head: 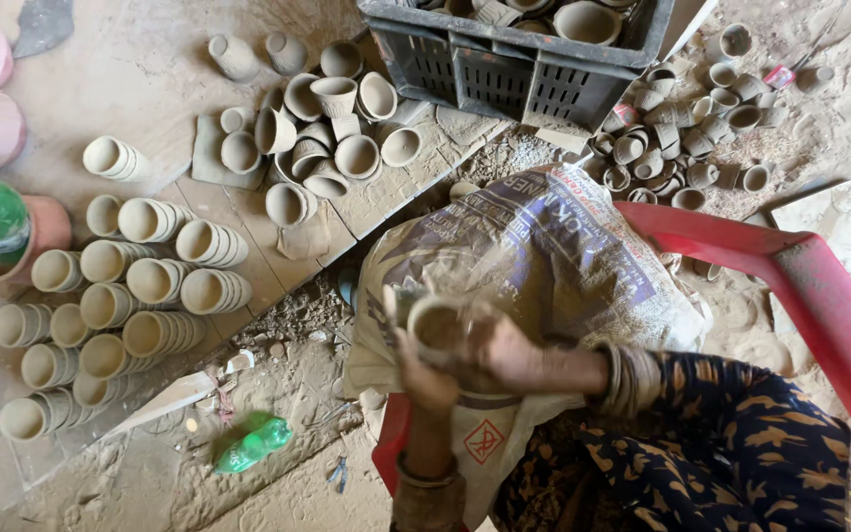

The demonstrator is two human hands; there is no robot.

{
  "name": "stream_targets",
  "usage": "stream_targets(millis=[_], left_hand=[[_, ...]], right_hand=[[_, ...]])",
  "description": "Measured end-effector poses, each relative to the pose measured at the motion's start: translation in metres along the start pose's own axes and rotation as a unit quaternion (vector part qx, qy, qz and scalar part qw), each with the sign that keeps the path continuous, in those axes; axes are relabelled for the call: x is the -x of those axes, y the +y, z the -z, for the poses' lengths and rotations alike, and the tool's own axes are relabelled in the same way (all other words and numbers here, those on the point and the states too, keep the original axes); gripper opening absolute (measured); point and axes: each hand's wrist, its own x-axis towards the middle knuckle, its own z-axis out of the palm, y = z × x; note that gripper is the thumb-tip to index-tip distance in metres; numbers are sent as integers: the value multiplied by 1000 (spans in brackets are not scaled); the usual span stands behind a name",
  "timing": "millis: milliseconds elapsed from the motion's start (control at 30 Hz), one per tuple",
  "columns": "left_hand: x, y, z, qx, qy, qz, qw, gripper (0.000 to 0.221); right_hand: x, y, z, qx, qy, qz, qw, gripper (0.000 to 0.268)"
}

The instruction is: The person sits on a red chair and smooths the exterior and interior surfaces of small clay cups using a flat rectangular tool. They pick up cups from a nearby pile, rub the tool against the clay, and place the finished cups onto a wooden board.

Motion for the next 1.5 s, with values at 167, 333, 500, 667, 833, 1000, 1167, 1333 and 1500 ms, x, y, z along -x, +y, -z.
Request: stream_targets(millis=[167,333,500,667,833,1000,1167,1333,1500], left_hand=[[-36,96,-5,339,-8,192,921,64],[-36,114,-47,694,267,291,602,55],[-40,92,-12,587,-75,179,786,59],[-35,111,-43,300,87,171,935,65],[-32,91,-43,438,53,235,866,63],[-19,46,-16,436,-37,72,896,45],[-10,46,-23,553,73,249,792,56],[5,46,-40,379,62,179,906,54],[7,40,-43,-1,-10,-3,1000,43]], right_hand=[[23,9,-19,13,99,136,986,13],[12,60,-25,55,52,16,997,18],[43,9,-24,18,31,110,993,27],[11,28,0,140,56,89,985,37],[30,18,25,-142,-40,10,989,23],[37,26,42,-585,-49,-311,747,24],[27,43,59,-682,31,-308,663,32],[38,38,48,-550,12,-283,786,37],[45,45,53,-493,35,-279,823,23]])
